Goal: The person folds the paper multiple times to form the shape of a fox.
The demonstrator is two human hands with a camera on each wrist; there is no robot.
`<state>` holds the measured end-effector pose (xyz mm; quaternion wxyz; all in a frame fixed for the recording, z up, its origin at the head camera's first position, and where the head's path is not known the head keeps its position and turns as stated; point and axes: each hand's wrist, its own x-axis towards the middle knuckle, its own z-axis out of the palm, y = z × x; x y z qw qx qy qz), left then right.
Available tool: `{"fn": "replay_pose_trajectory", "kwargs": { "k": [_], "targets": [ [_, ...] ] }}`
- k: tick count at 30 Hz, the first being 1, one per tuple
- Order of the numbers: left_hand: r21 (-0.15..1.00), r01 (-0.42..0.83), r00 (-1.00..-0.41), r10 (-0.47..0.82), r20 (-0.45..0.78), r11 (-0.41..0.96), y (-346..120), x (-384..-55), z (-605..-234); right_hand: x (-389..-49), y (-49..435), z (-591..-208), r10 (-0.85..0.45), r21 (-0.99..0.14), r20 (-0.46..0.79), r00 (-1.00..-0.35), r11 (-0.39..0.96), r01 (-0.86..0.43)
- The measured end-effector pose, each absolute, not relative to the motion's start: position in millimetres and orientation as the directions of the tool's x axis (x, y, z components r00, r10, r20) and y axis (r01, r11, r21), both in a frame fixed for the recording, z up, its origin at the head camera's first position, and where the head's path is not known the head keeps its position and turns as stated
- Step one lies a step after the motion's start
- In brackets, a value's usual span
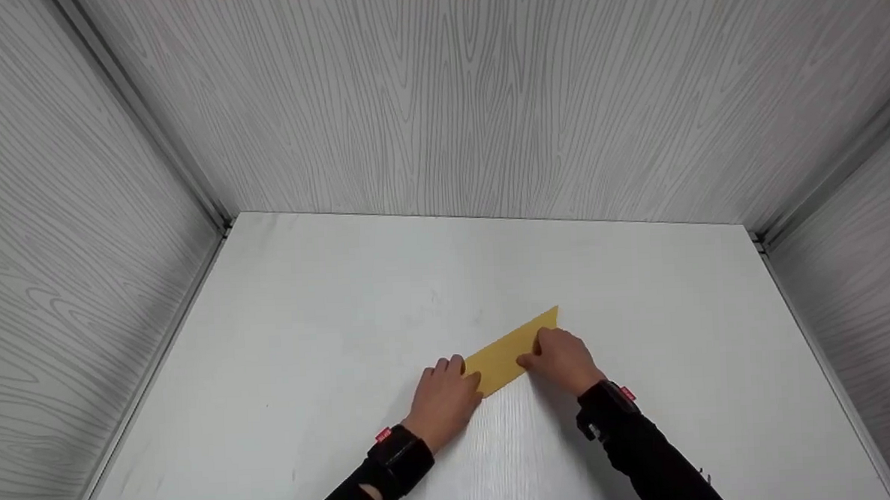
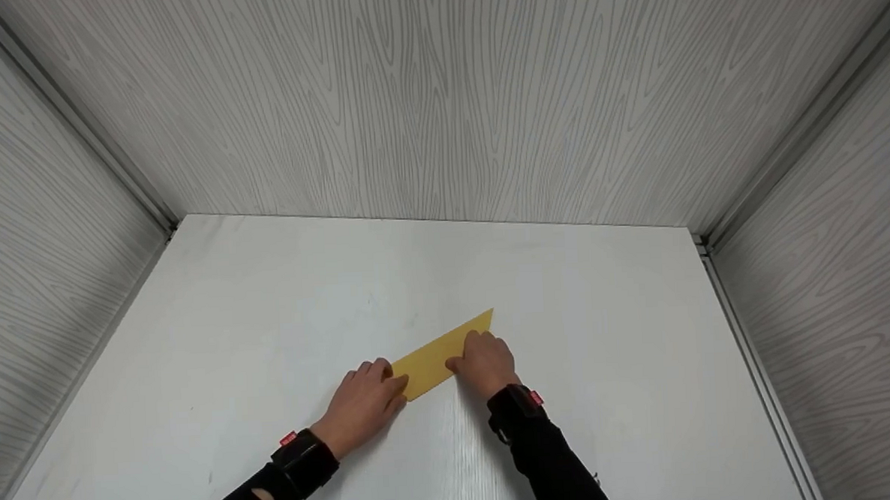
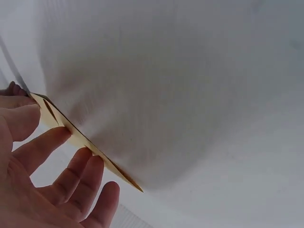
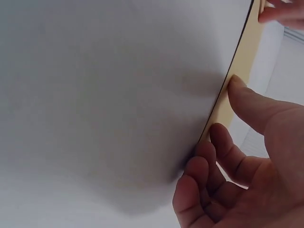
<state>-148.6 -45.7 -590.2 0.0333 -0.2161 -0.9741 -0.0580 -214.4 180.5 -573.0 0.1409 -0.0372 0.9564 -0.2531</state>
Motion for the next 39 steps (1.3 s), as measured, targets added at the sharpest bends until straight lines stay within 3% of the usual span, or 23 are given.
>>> {"fn": "replay_pose_trajectory", "kwargs": {
  "k": [7, 15, 23, 31, 39],
  "targets": [
    [0.082, 0.581, -0.814, 0.576, 0.079, 0.810, -40, -140, -588, -224, 187, -573, -0.132, -0.516, -0.230, -0.964, 0.856, 0.006],
    [0.169, 0.667, -0.742, 0.668, 0.059, 0.726, -31, -142, -589, -225, 179, -575, -0.146, -0.493, -0.176, -0.974, 0.869, -0.041],
    [0.215, 0.660, -0.741, 0.670, 0.033, 0.719, -28, -157, -593, -227, 168, -571, -0.127, -0.440, -0.192, -0.973, 0.897, -0.031],
    [0.168, 0.646, -0.751, 0.659, -0.033, 0.745, -31, -166, -596, -228, 164, -571, -0.076, -0.411, -0.181, -0.980, 0.912, 0.005],
    [0.149, 0.650, -0.751, 0.660, -0.025, 0.746, -29, -168, -597, -229, 168, -573, -0.040, -0.558, -0.142, -0.989, 0.828, 0.047]
  ]
}}
